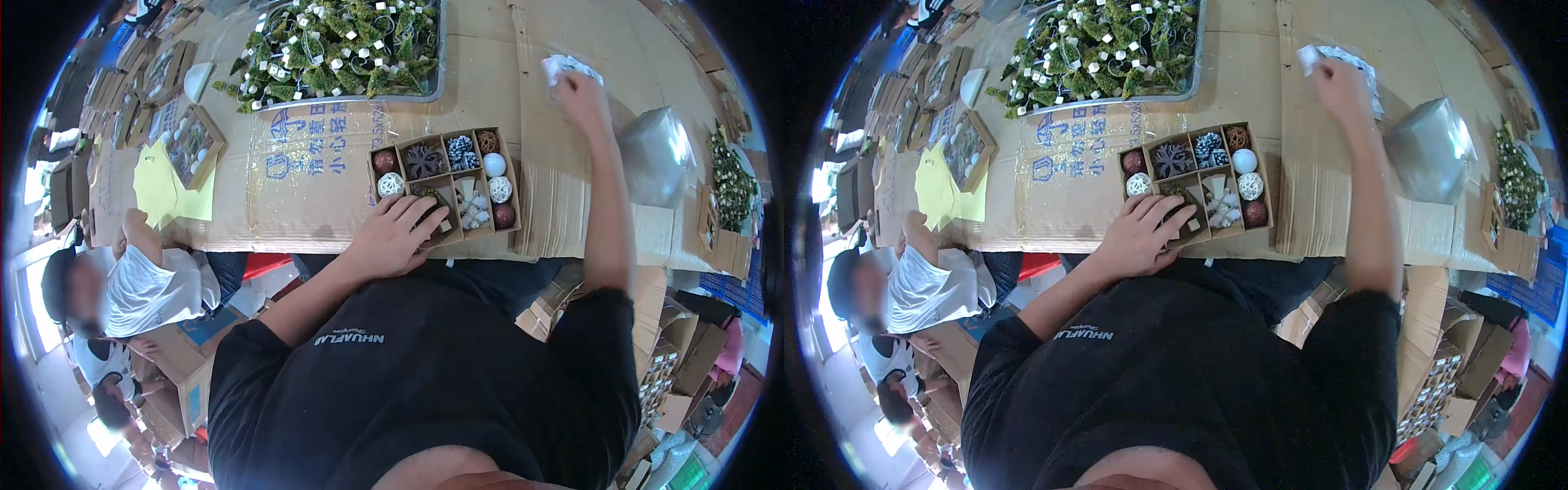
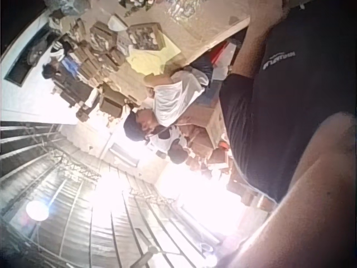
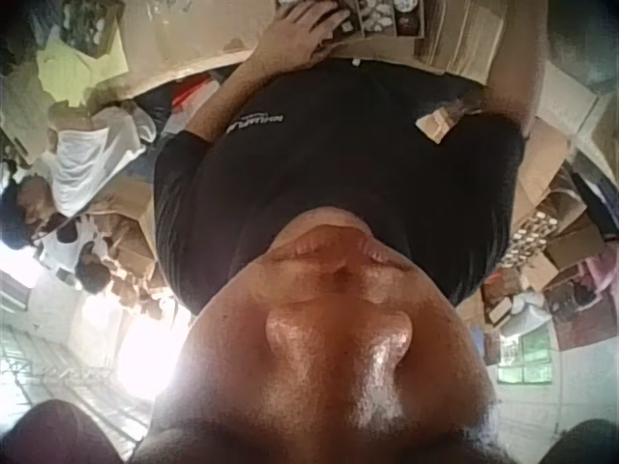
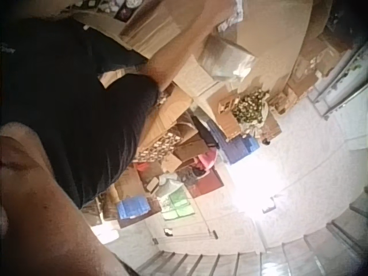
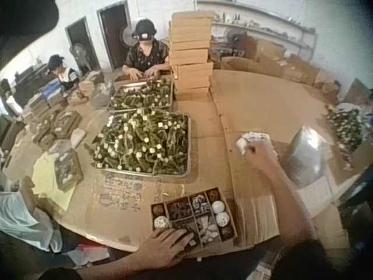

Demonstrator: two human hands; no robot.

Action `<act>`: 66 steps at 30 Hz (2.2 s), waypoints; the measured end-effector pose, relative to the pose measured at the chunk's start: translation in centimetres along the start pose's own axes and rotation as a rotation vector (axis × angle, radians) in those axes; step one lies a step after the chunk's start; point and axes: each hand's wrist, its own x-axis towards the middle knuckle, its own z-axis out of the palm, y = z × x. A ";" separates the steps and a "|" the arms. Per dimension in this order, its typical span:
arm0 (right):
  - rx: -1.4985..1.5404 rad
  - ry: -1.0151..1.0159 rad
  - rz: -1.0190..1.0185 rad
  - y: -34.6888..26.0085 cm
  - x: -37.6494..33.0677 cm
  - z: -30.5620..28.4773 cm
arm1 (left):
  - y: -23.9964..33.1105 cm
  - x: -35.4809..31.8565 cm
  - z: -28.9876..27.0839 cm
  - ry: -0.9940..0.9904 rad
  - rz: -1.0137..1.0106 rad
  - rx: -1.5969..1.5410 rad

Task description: Assembling and packaging decorative ornament kits by placing various items into partitioned boxes.

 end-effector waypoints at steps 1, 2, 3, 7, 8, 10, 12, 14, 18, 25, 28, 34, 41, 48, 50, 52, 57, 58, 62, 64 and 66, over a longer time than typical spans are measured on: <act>0.119 -0.065 -0.041 -3.8 -4.2 -0.5 | 0.0 -0.2 0.1 0.030 -0.004 -0.013; 0.267 -0.085 -0.089 -6.2 -8.2 0.0 | 0.1 -0.2 0.1 0.055 0.000 -0.027; 0.444 -0.200 -0.018 -9.0 -12.2 0.1 | 0.2 -0.1 -0.1 0.065 -0.009 -0.047; 0.218 -0.249 -0.230 -13.4 -20.7 3.7 | 0.0 0.1 0.2 0.059 0.016 -0.040; 0.185 -0.127 -0.271 -13.7 -21.6 5.0 | -0.1 0.3 0.1 0.055 0.030 -0.034; 0.101 0.022 -0.263 -14.3 -22.3 6.0 | -0.3 0.4 0.2 0.046 0.054 -0.032; 0.068 0.015 -0.215 -14.8 -22.8 6.0 | -0.4 0.3 0.4 0.071 0.048 -0.041; 0.035 0.012 -0.177 -14.8 -22.8 6.0 | -0.6 0.2 0.3 0.062 0.051 -0.040; -0.010 -0.149 -0.131 -14.5 -22.5 4.9 | -0.2 0.3 -0.1 0.084 0.059 -0.049; 0.167 -0.056 -0.232 -14.2 -22.0 4.8 | -0.7 0.1 0.4 0.165 0.107 -0.050; 0.146 -0.044 -0.239 -14.0 -22.1 5.2 | -0.7 0.4 -0.4 0.166 0.135 -0.127; 0.324 0.000 -0.165 -14.2 -22.4 2.8 | -9.0 1.9 -4.8 0.503 -0.177 0.065; 0.405 0.076 -0.142 -13.2 -23.4 2.4 | -21.3 5.6 -10.0 0.373 -0.778 0.338; 0.417 0.074 -0.053 -12.5 -24.7 2.7 | -23.0 9.5 -9.2 0.462 -0.922 0.246; 0.448 0.088 -0.051 -12.2 -24.9 3.3 | -23.3 10.0 -8.8 0.469 -0.911 0.265; 0.440 0.090 -0.064 -12.4 -24.9 3.3 | -24.4 9.9 -8.8 0.396 -0.942 0.266; 0.453 0.062 -0.074 -12.3 -24.6 3.4 | -26.4 8.9 -10.6 0.559 -0.870 0.096; 0.459 0.059 -0.060 -12.2 -24.5 3.4 | -25.8 9.1 -11.6 0.619 -0.833 -0.084; 0.480 0.036 -0.045 -12.4 -24.1 3.1 | -25.5 9.1 -14.9 0.797 -0.776 -0.687; 0.493 0.038 -0.056 -12.9 -23.9 2.9 | -24.7 9.1 -16.4 0.922 -0.612 -0.967; 0.506 0.041 -0.069 -13.2 -23.7 3.0 | -23.9 9.3 -17.6 0.962 -0.551 -1.169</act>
